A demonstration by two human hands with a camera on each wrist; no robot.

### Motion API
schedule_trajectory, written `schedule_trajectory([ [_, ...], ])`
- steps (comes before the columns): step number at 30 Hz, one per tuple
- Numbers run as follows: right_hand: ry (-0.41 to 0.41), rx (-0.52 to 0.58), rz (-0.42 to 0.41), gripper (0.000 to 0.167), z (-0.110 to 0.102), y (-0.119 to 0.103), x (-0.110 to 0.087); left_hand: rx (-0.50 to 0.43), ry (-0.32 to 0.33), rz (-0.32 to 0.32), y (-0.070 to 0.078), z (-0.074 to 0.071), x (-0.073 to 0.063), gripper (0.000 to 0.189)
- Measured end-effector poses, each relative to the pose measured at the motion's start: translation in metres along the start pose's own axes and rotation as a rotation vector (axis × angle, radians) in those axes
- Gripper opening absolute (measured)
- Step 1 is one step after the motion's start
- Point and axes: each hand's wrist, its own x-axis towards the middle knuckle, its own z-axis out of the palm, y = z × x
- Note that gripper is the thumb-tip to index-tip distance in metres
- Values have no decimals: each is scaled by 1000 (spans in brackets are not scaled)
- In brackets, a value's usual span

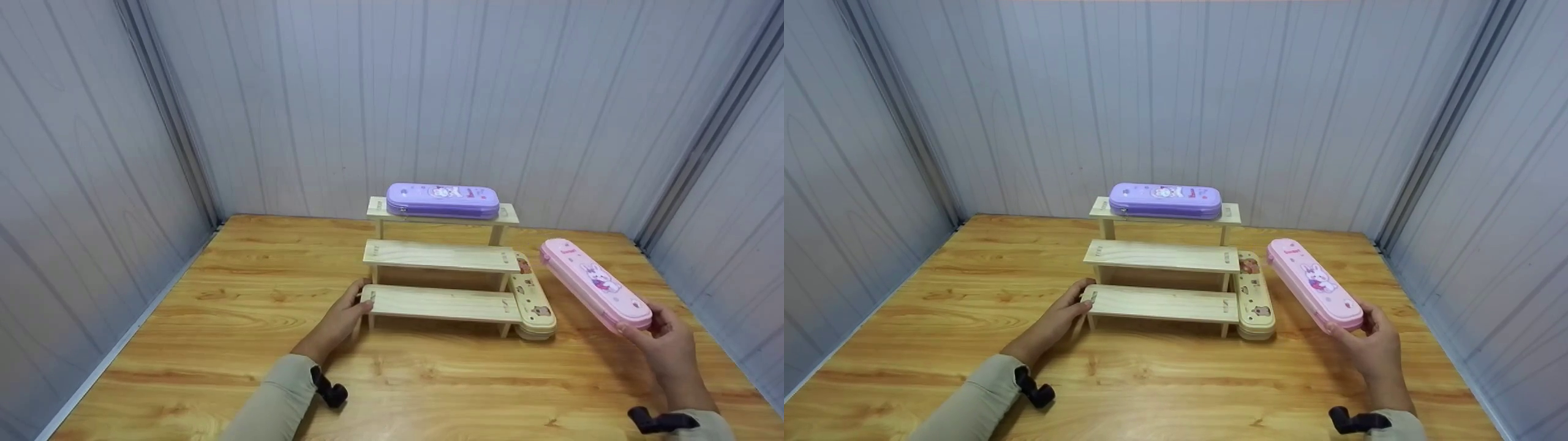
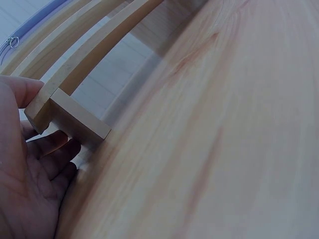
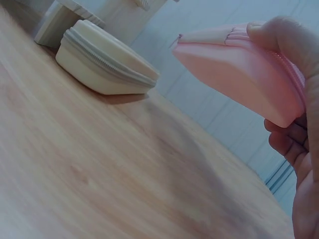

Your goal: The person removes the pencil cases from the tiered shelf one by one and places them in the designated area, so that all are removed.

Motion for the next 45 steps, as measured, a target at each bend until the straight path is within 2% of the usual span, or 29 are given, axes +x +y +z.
schedule_trajectory([
  [6,-17,-80,104,83,7,3,1,-19,4,-26,0,0,-1,50],
  [11,-44,-131,114,83,10,7,1,-18,14,-33,2,1,-1,51],
  [16,-92,-164,156,86,11,8,3,-20,-7,-34,3,0,-2,50],
  [25,-153,-200,207,98,19,10,9,1,-25,-27,3,-1,-3,50],
  [35,-187,-231,152,97,36,8,9,11,19,-23,4,0,-2,50],
  [45,-207,-240,114,97,50,6,7,-15,4,-4,3,1,-2,49],
])
